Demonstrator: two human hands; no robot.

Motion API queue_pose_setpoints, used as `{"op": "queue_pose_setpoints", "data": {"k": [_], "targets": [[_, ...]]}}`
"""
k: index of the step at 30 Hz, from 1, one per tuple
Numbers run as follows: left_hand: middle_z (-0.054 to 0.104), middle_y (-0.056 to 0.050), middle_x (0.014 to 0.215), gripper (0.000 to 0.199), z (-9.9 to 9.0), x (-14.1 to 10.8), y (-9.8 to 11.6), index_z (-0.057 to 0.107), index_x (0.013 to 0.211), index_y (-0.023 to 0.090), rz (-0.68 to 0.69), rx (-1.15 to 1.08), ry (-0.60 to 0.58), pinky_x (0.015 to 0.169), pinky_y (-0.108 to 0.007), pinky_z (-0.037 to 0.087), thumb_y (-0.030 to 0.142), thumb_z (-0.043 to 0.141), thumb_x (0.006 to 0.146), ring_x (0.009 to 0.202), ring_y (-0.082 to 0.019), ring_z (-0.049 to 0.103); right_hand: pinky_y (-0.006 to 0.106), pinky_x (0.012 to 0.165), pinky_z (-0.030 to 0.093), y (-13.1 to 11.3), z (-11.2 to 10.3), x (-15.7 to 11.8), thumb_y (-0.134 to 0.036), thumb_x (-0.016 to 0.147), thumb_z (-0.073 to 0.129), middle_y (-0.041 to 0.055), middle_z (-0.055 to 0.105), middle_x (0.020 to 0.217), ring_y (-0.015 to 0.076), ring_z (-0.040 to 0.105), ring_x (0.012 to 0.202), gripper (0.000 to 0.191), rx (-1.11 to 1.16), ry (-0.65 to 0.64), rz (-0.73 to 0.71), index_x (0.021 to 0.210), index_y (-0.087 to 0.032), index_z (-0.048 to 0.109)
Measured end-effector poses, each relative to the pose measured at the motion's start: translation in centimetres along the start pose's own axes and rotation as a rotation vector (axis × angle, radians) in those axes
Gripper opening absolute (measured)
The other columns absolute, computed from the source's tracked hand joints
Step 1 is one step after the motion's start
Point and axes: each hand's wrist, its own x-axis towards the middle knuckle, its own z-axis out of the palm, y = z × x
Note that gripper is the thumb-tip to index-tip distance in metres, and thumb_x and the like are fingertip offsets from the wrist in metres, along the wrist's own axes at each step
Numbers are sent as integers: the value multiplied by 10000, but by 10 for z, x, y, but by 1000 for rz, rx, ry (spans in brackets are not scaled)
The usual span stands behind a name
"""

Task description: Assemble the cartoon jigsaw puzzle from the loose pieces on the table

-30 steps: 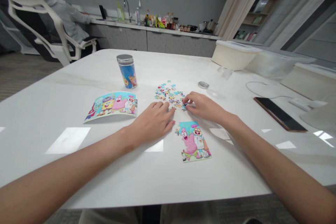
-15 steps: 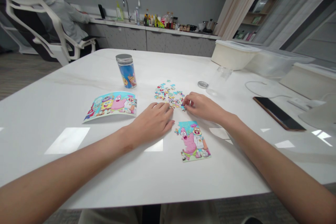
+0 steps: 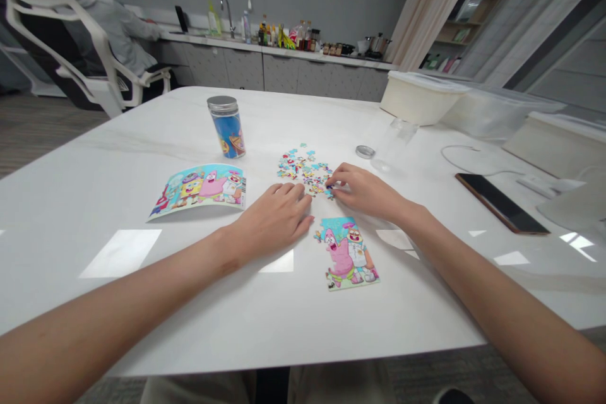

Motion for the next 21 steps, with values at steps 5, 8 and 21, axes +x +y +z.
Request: {"op": "queue_pose_setpoints", "data": {"k": [5,8,21], "targets": [[583,-133,1102,334,1,0,0,564,1108,128,0,-4,14,897,-413,444,339,326,1005,1021,-264,555,373,837,494,-1,-2,-2,-162,852,575,93,621,1038,223,619,918,90,-14,8,52,877,-189,658],[583,-138,1101,340,1,0,1,563,1123,126,-2,-2,28,901,-422,444,343,331,1001,1018,-270,554,373,832,492,1,0,-1,-161,848,572,92,621,1009,224,616,907,86,-18,10,49,873,-187,650],[566,-147,1127,355,-1,-1,2,548,1201,146,-23,-8,29,853,-413,463,341,332,999,985,-272,548,371,845,486,4,1,-1,-199,860,550,86,616,986,215,612,878,127,15,1,5,928,-186,656]]}}
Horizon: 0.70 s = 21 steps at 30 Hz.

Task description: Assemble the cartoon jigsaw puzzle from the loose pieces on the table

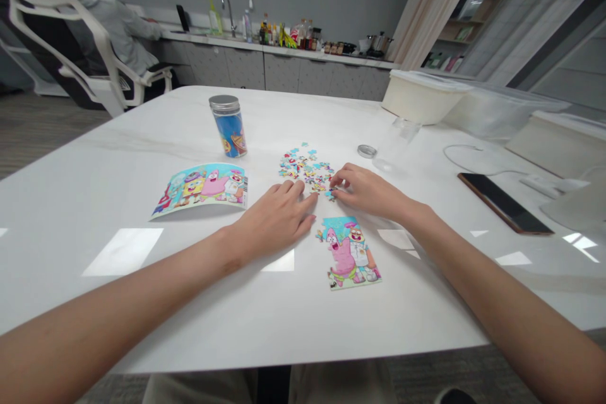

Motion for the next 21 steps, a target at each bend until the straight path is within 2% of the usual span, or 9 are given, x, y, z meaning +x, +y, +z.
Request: {"op": "queue_pose_setpoints", "data": {"k": [8,15,18,21], "targets": [[587,-154,1105,334,-1,1,1,562,1105,125,-21,38,-15,884,-418,465,348,344,986,987,-269,558,372,799,477,-3,-2,-1,-267,858,571,86,612,946,216,603,833,88,-40,6,34,851,-189,612],[572,-177,1172,349,1,0,1,527,1145,104,-44,17,-12,914,-425,456,356,348,983,1064,-290,544,367,792,478,-2,0,-1,-292,874,574,81,610,946,217,604,846,113,-73,14,66,858,-187,613],[565,-184,1232,337,4,0,0,542,1099,113,-28,8,0,950,-427,445,352,332,989,1152,-292,520,374,802,480,-1,0,-1,-252,892,552,80,615,950,222,608,858,108,-82,12,79,915,-191,639],[554,-194,1276,350,5,1,-1,549,1095,104,-13,6,-16,996,-435,420,346,315,997,1213,-290,496,370,821,482,0,1,0,-140,888,503,81,617,974,215,616,873,184,-81,3,80,971,-203,655]]}}
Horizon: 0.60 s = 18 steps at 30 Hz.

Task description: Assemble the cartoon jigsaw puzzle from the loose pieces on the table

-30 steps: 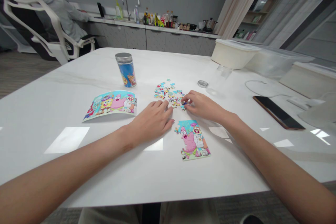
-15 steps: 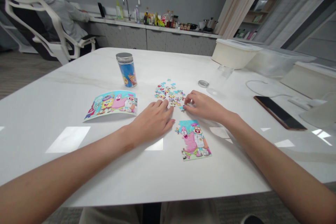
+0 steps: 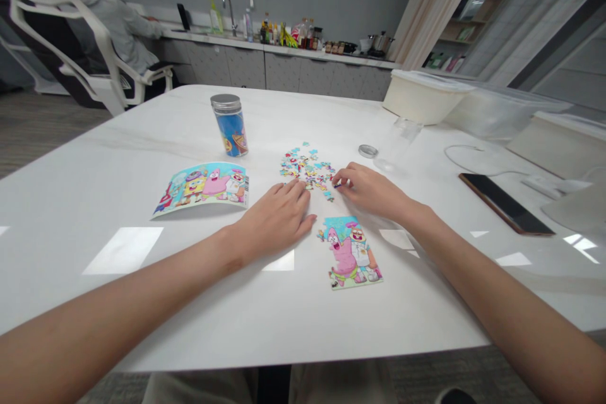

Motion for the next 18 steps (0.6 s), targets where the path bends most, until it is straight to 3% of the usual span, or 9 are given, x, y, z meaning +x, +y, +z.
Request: {"op": "queue_pose_setpoints", "data": {"k": [3,9,13,18], "targets": [[578,-180,1219,361,-1,1,0,559,1098,98,-7,8,-18,1012,-448,404,348,318,1000,1164,-285,527,359,835,486,-1,1,0,-81,874,479,76,619,985,208,619,890,242,21,-1,-30,985,-208,652],[587,-167,1156,376,-4,0,1,574,1100,91,-9,3,-18,986,-440,415,357,329,1000,1105,-285,549,367,871,480,-8,-2,0,-101,878,516,81,615,1003,215,600,956,177,59,19,-114,976,-196,629],[576,-178,1184,367,-3,0,2,561,1143,98,-22,8,19,969,-444,420,361,354,990,1087,-293,556,375,851,481,-13,-5,-2,-204,887,589,81,600,991,224,591,950,63,64,-6,-179,931,-203,634],[598,-195,1131,391,0,-2,3,588,1066,90,-99,46,47,952,-465,417,411,384,974,1059,-313,568,388,829,492,-10,-5,-2,-259,884,620,82,600,999,229,592,928,68,67,-19,-159,925,-210,644]]}}
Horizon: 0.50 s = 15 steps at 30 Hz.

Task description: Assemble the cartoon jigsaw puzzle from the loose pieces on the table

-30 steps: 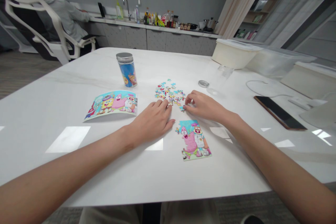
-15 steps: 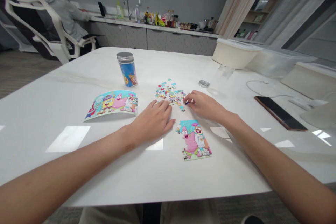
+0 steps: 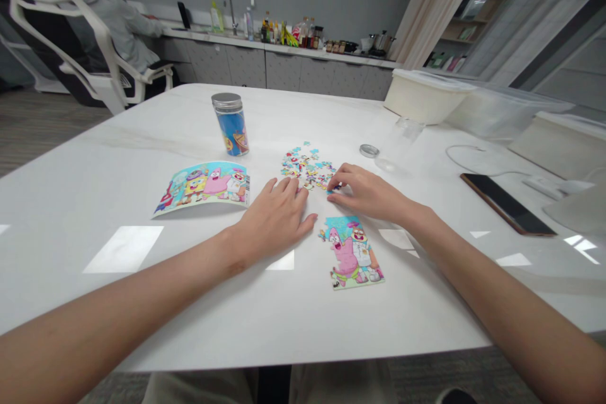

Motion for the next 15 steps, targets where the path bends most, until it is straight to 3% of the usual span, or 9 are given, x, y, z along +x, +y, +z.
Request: {"op": "queue_pose_setpoints", "data": {"k": [7,11,15], "targets": [[622,-190,1104,469,-2,0,1,589,1109,75,-36,29,-36,928,-455,425,452,344,976,1047,-317,574,408,871,495,11,6,1,-87,876,517,87,618,1010,239,598,984,196,-18,43,46,941,-209,657],[538,-233,1351,574,0,-1,2,493,1311,32,-78,24,-56,1017,-473,383,468,319,981,1241,-338,499,413,874,499,10,7,1,-60,866,497,86,617,1002,239,601,971,230,-23,53,50,945,-207,656],[413,-173,1518,566,6,-1,0,415,1418,64,-25,-23,-40,1103,-486,320,427,301,999,1408,-316,347,421,898,502,6,6,1,-81,866,523,90,617,1024,244,602,997,201,-2,68,-9,957,-208,650]]}}
